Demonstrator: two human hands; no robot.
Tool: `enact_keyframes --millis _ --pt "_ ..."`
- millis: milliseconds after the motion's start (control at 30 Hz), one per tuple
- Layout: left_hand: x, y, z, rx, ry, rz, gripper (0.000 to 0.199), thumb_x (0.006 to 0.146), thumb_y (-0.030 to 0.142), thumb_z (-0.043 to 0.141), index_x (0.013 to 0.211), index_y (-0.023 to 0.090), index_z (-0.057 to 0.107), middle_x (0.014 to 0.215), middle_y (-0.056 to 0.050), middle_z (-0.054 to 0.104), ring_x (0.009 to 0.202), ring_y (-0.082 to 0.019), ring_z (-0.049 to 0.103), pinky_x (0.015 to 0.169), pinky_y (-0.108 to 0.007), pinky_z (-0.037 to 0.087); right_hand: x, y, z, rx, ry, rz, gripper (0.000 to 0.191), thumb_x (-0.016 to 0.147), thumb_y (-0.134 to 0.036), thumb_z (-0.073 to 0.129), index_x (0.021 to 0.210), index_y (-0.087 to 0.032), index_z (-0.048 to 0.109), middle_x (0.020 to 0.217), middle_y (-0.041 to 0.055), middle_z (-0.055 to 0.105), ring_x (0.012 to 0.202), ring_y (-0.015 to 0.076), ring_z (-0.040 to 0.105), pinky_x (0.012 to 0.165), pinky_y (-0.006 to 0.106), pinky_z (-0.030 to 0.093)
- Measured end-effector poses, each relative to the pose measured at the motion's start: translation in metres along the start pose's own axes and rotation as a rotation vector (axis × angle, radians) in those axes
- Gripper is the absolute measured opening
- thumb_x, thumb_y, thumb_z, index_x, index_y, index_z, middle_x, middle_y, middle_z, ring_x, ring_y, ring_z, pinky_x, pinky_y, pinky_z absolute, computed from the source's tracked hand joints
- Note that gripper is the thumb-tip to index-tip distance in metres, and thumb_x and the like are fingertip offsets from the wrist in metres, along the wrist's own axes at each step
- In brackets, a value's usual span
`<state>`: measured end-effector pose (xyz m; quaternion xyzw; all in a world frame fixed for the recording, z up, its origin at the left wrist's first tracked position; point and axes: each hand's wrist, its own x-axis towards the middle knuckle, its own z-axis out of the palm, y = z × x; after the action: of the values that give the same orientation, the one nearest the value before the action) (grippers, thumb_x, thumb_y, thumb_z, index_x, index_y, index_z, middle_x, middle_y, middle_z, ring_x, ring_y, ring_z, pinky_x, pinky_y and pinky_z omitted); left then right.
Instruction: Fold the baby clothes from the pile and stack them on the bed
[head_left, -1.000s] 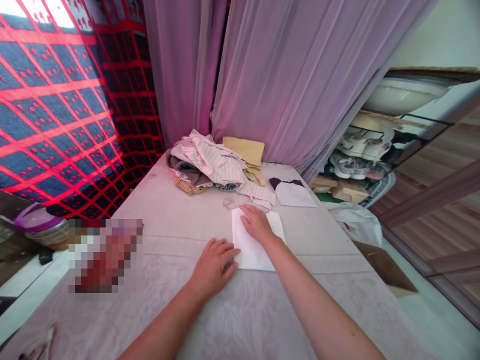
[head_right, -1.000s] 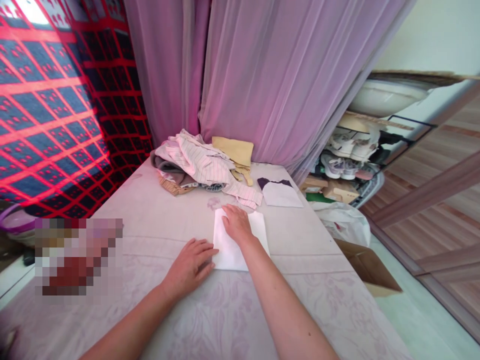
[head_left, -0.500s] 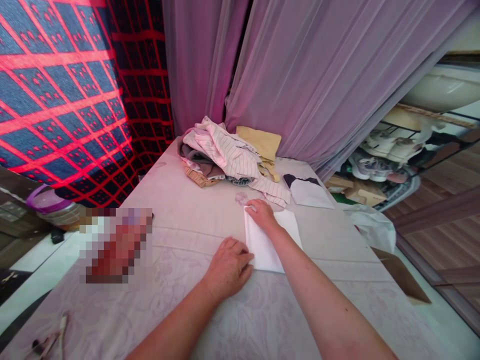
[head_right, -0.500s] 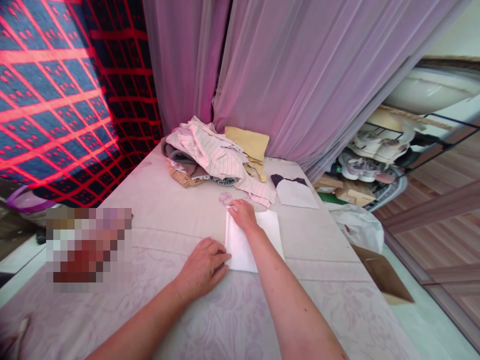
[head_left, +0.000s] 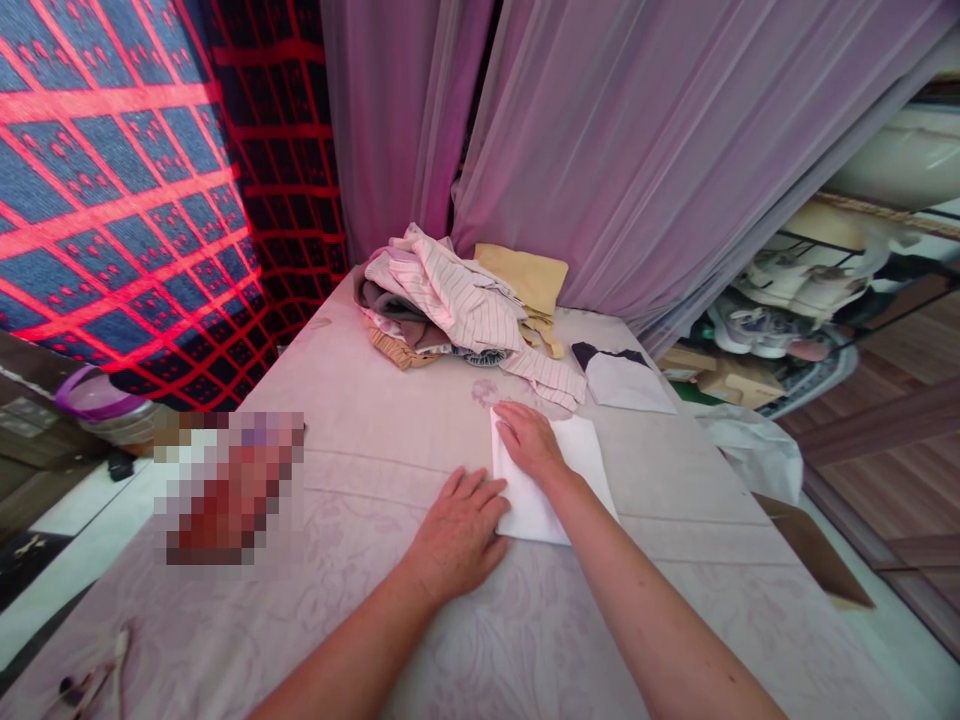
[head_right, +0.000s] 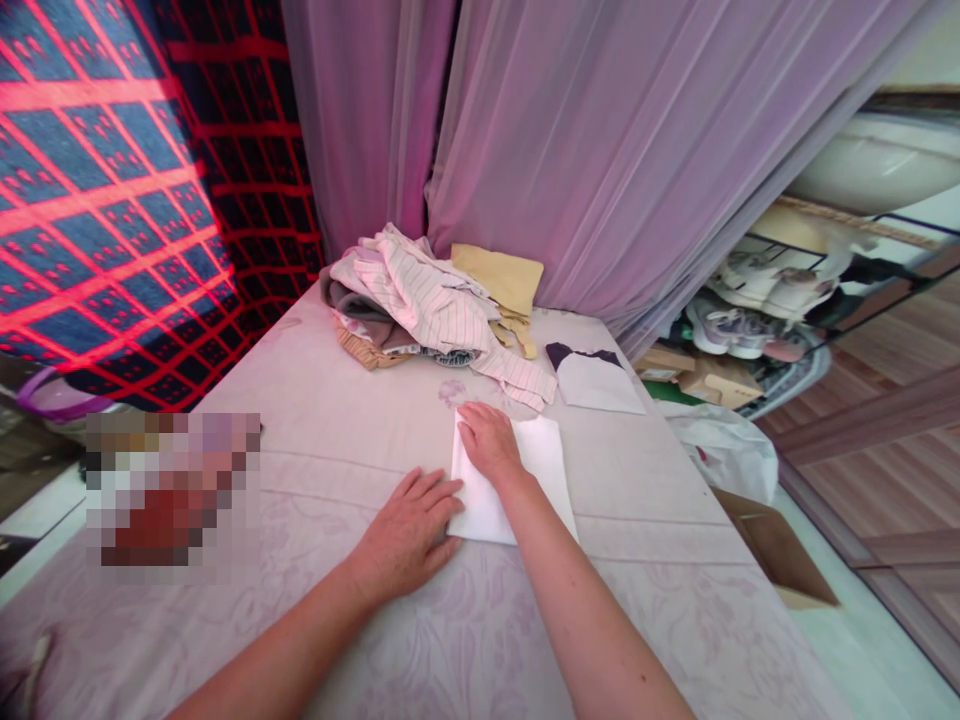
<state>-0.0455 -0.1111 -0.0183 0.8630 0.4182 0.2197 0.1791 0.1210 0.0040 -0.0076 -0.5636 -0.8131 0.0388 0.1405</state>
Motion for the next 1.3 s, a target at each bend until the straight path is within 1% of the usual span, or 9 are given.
enact_keyframes --millis 167,433,567,667,833,1000,1167,1233,1300 --pt "0.0 0.0 0.0 -0.009 -0.003 0.001 0.028 0.083 0.034 0.057 0.11 0.025 0.056 0.133 -0.005 0.054 0.128 -0.026 0.04 0.112 -0.051 0.022 0.03 0.004 -0.015 -0.06 -0.172 0.069 0.035 0.085 -0.026 0.049 0.119 -0.025 0.061 0.119 0.0049 0.063 0.108 0.0216 0.056 0.095 0.036 0.039" --pt "0.0 0.001 -0.003 -0.005 -0.028 -0.015 0.027 0.083 0.032 0.057 0.109 0.024 0.055 0.133 -0.005 0.054 0.128 -0.026 0.04 0.112 -0.05 0.022 0.062 0.015 -0.033 0.006 -0.449 -0.128 0.02 0.074 -0.019 0.056 0.089 -0.023 0.069 0.097 0.0012 0.067 0.089 0.0179 0.059 0.078 0.026 0.042" --pt "0.0 0.002 -0.003 -0.004 -0.021 -0.006 0.028 0.083 0.033 0.057 0.11 0.024 0.055 0.133 -0.006 0.053 0.128 -0.026 0.04 0.112 -0.05 0.022 0.059 0.021 -0.038 0.182 -0.406 -0.069 0.015 0.075 -0.022 0.057 0.087 -0.02 0.065 0.088 -0.0011 0.067 0.08 0.0146 0.059 0.07 0.022 0.041" --pt "0.0 0.002 -0.002 -0.001 -0.019 -0.005 0.028 0.083 0.032 0.056 0.109 0.023 0.055 0.134 -0.006 0.053 0.128 -0.026 0.04 0.112 -0.05 0.022 0.055 0.022 -0.032 0.221 -0.296 -0.028 0.013 0.076 -0.028 0.06 0.086 -0.02 0.062 0.086 -0.0015 0.067 0.08 0.0144 0.06 0.069 0.023 0.041" --pt "0.001 0.003 -0.002 0.004 -0.018 -0.002 0.025 0.083 0.031 0.057 0.107 0.023 0.057 0.133 -0.005 0.054 0.128 -0.026 0.041 0.112 -0.049 0.021 0.048 0.012 -0.005 0.008 -0.142 0.101 0.023 0.083 -0.038 0.058 0.101 -0.023 0.06 0.094 0.0016 0.07 0.088 0.0191 0.062 0.079 0.029 0.041" --pt "0.001 0.002 -0.001 0.007 -0.021 0.011 0.023 0.084 0.032 0.056 0.105 0.023 0.058 0.135 -0.004 0.053 0.13 -0.025 0.039 0.112 -0.048 0.021 0.05 0.003 0.005 -0.187 -0.098 0.056 0.03 0.087 -0.043 0.053 0.104 -0.019 0.061 0.091 0.007 0.071 0.089 0.0224 0.062 0.087 0.036 0.037" --pt "0.0 0.0 -0.002 0.004 -0.018 0.033 0.029 0.085 0.035 0.055 0.112 0.026 0.059 0.135 -0.004 0.053 0.128 -0.026 0.041 0.112 -0.049 0.021 0.042 -0.004 -0.009 -0.139 -0.042 0.02 0.038 0.095 -0.04 0.035 0.116 -0.019 0.058 0.113 0.0093 0.065 0.108 0.0225 0.056 0.094 0.037 0.035" --pt "0.0 0.0 -0.003 -0.01 -0.017 0.048 0.03 0.087 0.036 0.053 0.116 0.029 0.059 0.134 -0.003 0.053 0.128 -0.025 0.041 0.112 -0.05 0.02 0.031 -0.006 -0.011 -0.105 -0.03 -0.017 0.043 0.097 -0.037 0.026 0.128 -0.021 0.052 0.131 0.0082 0.056 0.122 0.0211 0.046 0.101 0.038 0.029" --pt "0.0 -0.001 -0.004 -0.018 -0.024 0.056 0.029 0.088 0.036 0.052 0.116 0.033 0.061 0.134 -0.002 0.053 0.128 -0.026 0.042 0.111 -0.052 0.019 0.02 -0.009 -0.008 -0.118 -0.119 -0.023 0.048 0.096 -0.038 0.024 0.138 -0.021 0.041 0.145 0.0075 0.041 0.135 0.0214 0.03 0.108 0.042 0.021"
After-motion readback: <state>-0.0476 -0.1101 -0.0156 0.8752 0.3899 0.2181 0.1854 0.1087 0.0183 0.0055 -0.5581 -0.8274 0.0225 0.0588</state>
